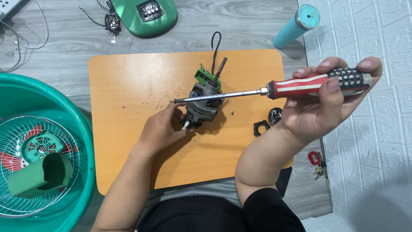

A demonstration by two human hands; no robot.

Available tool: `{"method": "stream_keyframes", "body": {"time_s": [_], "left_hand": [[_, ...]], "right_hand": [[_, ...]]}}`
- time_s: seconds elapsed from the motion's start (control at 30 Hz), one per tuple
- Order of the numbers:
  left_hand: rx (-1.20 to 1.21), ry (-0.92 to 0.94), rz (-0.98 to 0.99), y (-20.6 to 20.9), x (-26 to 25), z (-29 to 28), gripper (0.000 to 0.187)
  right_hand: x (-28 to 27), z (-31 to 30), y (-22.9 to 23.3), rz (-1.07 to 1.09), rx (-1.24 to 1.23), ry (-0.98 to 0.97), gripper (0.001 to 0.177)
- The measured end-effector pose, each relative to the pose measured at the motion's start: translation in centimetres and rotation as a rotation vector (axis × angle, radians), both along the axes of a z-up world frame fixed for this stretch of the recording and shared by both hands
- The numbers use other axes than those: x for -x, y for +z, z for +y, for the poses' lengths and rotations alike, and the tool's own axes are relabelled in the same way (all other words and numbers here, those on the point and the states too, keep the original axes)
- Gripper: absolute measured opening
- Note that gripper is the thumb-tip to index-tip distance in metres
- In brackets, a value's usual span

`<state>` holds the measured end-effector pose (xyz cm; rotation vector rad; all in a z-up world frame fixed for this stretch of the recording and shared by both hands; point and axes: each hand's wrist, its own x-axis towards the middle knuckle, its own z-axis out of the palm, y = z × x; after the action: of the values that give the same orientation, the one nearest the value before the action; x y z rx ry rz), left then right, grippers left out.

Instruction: Disassembling and reassembling a fan motor using a screwdriver

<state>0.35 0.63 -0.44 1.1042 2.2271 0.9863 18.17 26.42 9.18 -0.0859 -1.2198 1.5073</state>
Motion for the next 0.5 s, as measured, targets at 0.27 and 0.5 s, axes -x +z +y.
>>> {"method": "stream_keyframes", "body": {"time_s": [0.27, 0.5], "left_hand": [[-0.093, -0.055, 0.343, -1.0, 0.1, -0.4, 0.048], [-0.063, -0.084, 0.536, -1.3, -0.4, -0.3, 0.054]], "right_hand": [[0.4, -0.5, 0.4, -0.019, -0.026, -0.002, 0.04], [0.5, -0.4, 0.3, -0.034, -0.043, 0.021, 0.039]]}}
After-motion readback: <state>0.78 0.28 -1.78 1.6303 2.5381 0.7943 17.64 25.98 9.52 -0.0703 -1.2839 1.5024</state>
